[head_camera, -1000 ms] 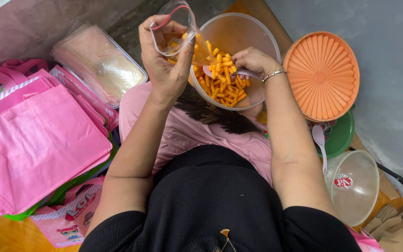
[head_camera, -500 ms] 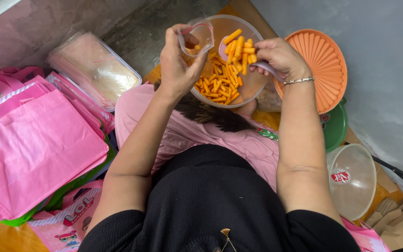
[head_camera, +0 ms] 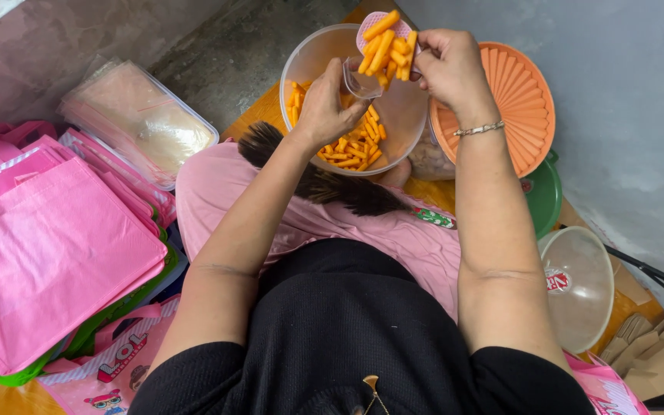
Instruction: The person is assembling gift bags by filling small plastic bags with cheese sticks using a spoon and then placing the filled bags into a larger pink gift bag.
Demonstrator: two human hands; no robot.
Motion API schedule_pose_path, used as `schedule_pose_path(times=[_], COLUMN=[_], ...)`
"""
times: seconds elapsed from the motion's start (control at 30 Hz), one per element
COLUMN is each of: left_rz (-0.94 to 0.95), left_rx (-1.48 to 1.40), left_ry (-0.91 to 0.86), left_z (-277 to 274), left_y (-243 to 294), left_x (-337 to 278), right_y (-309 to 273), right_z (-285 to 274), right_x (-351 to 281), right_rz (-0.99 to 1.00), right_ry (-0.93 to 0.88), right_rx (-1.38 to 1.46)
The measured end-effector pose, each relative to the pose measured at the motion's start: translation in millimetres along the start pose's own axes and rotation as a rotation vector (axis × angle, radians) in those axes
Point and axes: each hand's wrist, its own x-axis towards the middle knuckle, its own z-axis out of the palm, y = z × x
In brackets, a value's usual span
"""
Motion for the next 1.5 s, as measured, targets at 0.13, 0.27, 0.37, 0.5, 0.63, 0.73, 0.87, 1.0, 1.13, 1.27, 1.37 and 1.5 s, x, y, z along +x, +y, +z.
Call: schedule_pose_path(times=[0.13,0.27,0.37,0.5,0.63,0.73,0.87,1.0,1.13,1.27,1.37,1.5], left_rz=[-0.086,-0.117,-0.107,-0.123,-0.133,-0.125,-0.131,-0.076,-0.168,-0.171,-0.201,-0.15], left_rx=[-0.016,-0.043,-0.146,-0.173,-0.158,-0.114,-0.01,-0.001,0.026,0.031,0.076,0.142], left_ry=[0.011,0.009,0.027,0.026,0.022,0.017,-0.017,0.02,-0.013,-0.035,-0.106,-0.063], left_z=[3,6,5,6,7,6,7,6,6,8,19,10], left_y=[-10,-20,-23,-26,-30,-27,-27,-24,-27,-29,-47,-33], left_x=[3,5,8,8,5,5,5,4,1,3,-1,-1], right_y=[1,-3,-5,-1,7,12,15,19,22,13,5,30], right_z=[15,26,32,41,47,52,62,67,65,58,67,77], right_x=[-7,-16,-19,-17,-12,-9,-6,-3,-1,-2,-10,-5], right_rz=[-0.432,-0.578,-0.625,-0.588,-0.538,-0.504,-0.428,-0.298,-0.339,-0.492,-0.408,-0.288], right_ry=[0.133,0.262,0.294,0.314,0.326,0.301,0.239,0.287,0.196,0.141,0.106,0.06], right_rx=[-0.474,-0.742,-0.741,-0.74,-0.589,-0.413,-0.298,-0.429,-0.166,0.006,-0.233,-0.231])
